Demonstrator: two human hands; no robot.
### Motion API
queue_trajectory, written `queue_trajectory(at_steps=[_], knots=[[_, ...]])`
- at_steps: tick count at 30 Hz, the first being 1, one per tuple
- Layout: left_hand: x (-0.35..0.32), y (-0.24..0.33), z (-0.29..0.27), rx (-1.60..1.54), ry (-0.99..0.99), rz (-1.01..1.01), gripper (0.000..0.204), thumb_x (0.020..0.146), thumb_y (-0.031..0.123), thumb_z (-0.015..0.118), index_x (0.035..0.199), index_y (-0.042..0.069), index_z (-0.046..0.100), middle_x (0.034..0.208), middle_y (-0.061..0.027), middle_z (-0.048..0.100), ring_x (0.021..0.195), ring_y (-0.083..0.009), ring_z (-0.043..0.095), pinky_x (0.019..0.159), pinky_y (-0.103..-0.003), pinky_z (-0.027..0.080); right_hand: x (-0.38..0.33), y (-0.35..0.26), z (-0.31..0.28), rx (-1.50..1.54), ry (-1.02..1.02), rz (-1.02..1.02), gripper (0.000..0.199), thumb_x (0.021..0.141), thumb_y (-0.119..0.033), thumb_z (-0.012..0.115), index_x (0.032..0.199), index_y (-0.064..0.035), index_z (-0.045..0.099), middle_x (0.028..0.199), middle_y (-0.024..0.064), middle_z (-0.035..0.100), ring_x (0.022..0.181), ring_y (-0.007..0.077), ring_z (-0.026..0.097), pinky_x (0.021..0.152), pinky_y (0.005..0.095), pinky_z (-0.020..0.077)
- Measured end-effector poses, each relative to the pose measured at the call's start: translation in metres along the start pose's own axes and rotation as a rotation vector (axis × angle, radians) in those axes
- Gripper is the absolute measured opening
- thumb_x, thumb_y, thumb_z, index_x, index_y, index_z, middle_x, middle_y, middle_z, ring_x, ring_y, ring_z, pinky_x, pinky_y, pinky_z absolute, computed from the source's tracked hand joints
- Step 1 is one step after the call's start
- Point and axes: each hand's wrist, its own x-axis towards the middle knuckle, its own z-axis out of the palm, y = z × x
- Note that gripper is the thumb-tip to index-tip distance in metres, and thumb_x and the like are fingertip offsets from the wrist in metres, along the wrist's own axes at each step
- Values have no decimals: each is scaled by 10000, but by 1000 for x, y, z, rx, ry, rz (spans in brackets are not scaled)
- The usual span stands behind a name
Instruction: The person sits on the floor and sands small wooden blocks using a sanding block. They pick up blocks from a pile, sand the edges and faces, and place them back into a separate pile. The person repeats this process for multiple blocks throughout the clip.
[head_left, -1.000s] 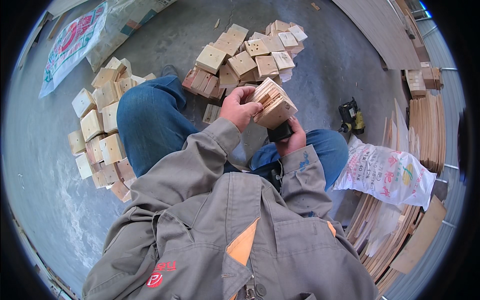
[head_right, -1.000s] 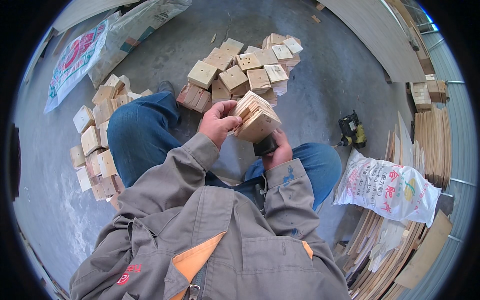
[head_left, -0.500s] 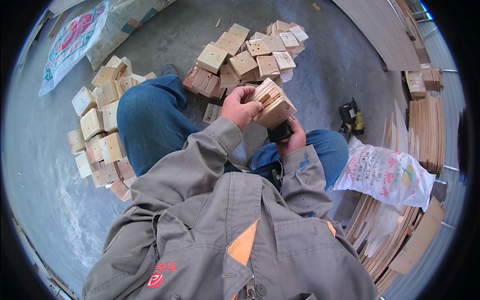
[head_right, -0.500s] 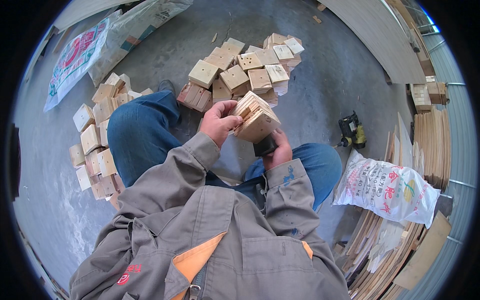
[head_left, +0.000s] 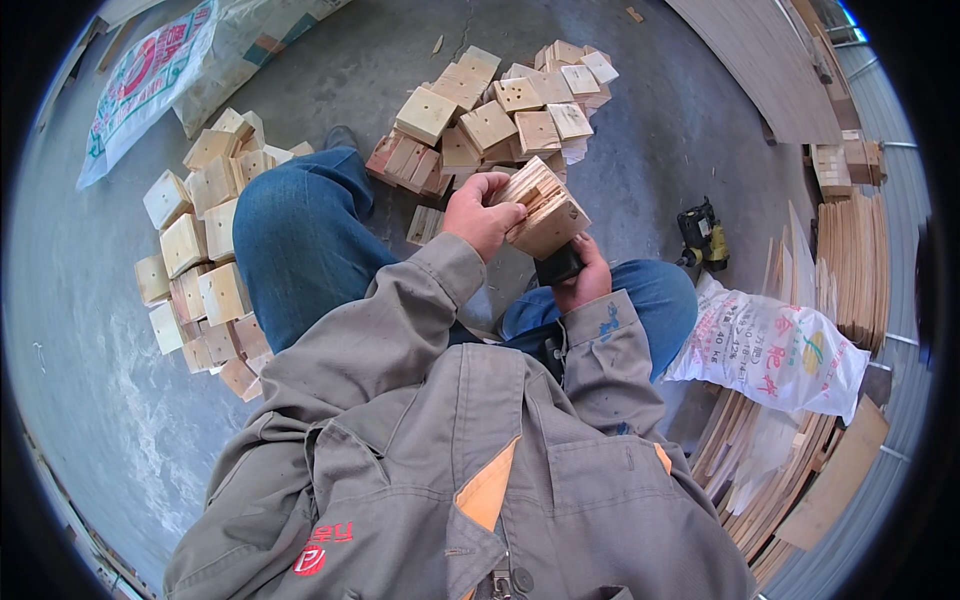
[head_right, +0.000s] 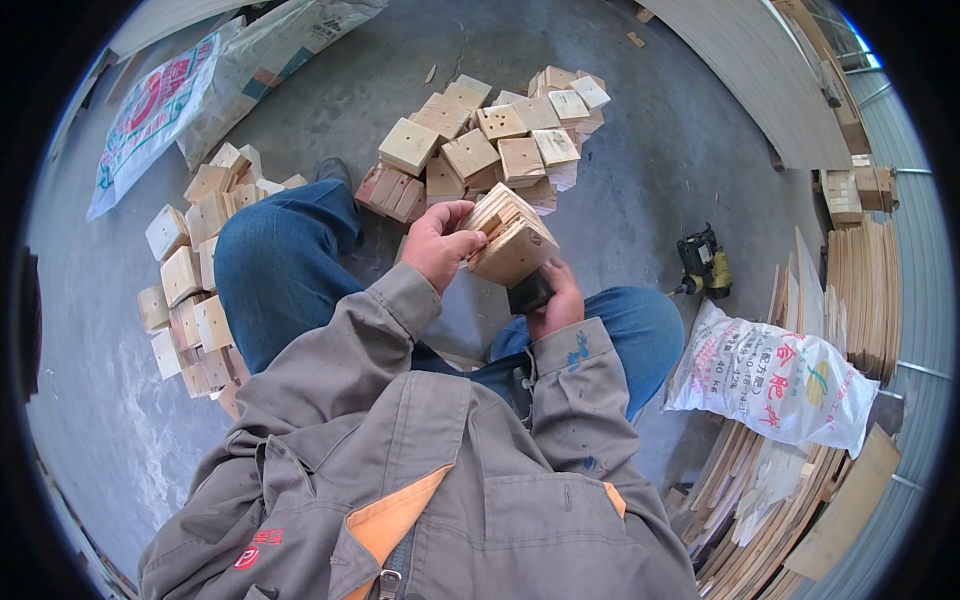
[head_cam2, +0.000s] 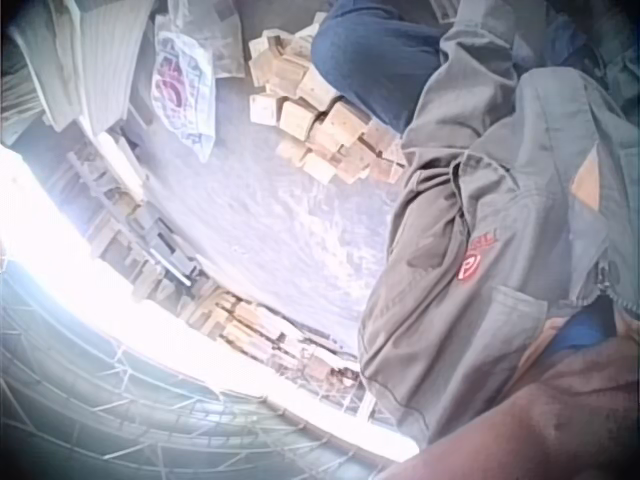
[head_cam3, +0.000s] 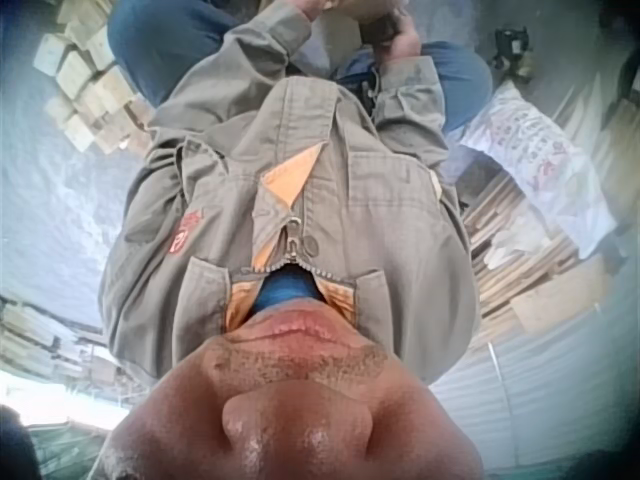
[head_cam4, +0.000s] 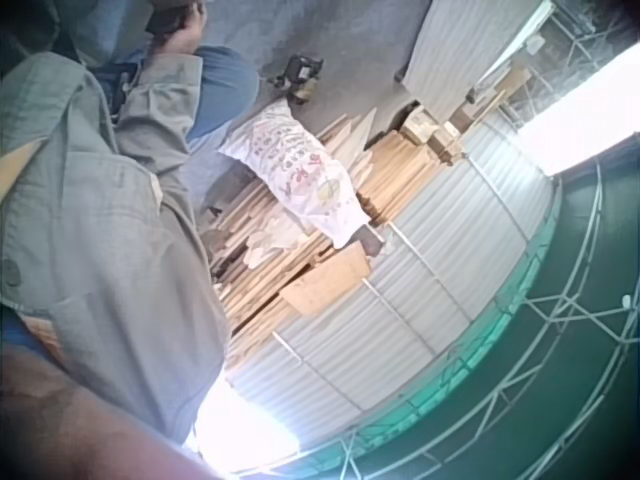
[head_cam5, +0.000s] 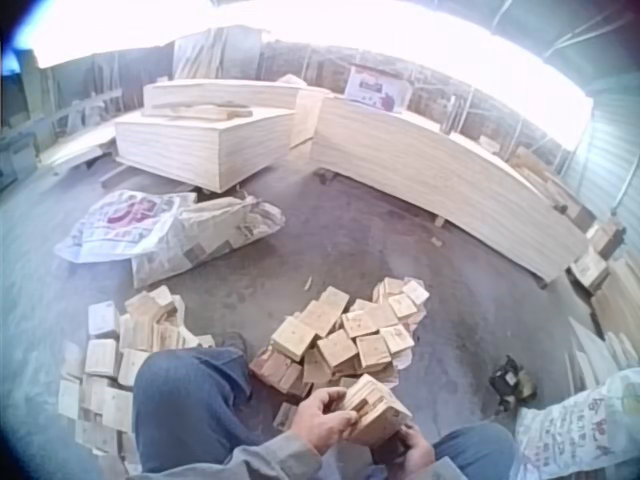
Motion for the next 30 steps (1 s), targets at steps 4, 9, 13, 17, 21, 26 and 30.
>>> queue_trajectory(at_steps=[4,9,13,17,21,26,30], knots=[[1,-2,-1,21,8,7,557,852,1,788,1379,-64,620,1257,-142,700,1150,-210,670,1041,-326,536,-1,-1,0,-13,-28,4,448,1055,-143,509,1476,10,517,1391,182,646,1274,325,654,1129,475,520],[5,-10,-3,32,22,34,600,822,90,828,1361,-79,627,1248,-179,718,1141,-236,689,1039,-336,541,-1,0,1,-22,-23,-8,457,1040,-134,523,1471,18,518,1371,184,654,1252,320,665,1109,469,535],[5,-11,-3,32,28,38,608,815,109,829,1357,-79,629,1247,-182,718,1142,-241,690,1039,-340,540,-1,1,1,-34,-20,-14,465,1032,-135,534,1469,24,516,1357,187,659,1235,319,672,1094,469,546],[5,-10,-3,60,39,46,620,803,125,829,1353,-79,630,1240,-185,719,1139,-244,691,1035,-341,541,-2,0,5,-55,-8,-13,470,1029,-132,541,1469,31,512,1352,189,663,1226,319,678,1085,471,553],[3,-7,-4,103,31,38,606,819,108,824,1360,-77,622,1243,-172,711,1138,-230,682,1029,-336,541,-1,2,3,-57,15,-8,465,1029,-118,542,1467,38,515,1342,189,671,1217,317,686,1081,463,557],[0,1,-4,155,14,22,590,861,71,817,1389,-80,600,1264,-149,693,1142,-206,663,1025,-324,540,-1,2,4,-71,34,-13,443,1028,-110,547,1444,41,538,1314,186,686,1201,313,695,1074,453,560],[1,-1,-5,170,18,33,601,861,77,818,1395,-86,597,1269,-155,694,1148,-210,664,1032,-324,538,0,4,3,-86,53,-17,439,1025,-109,556,1439,38,545,1307,184,688,1189,311,698,1067,447,563]])
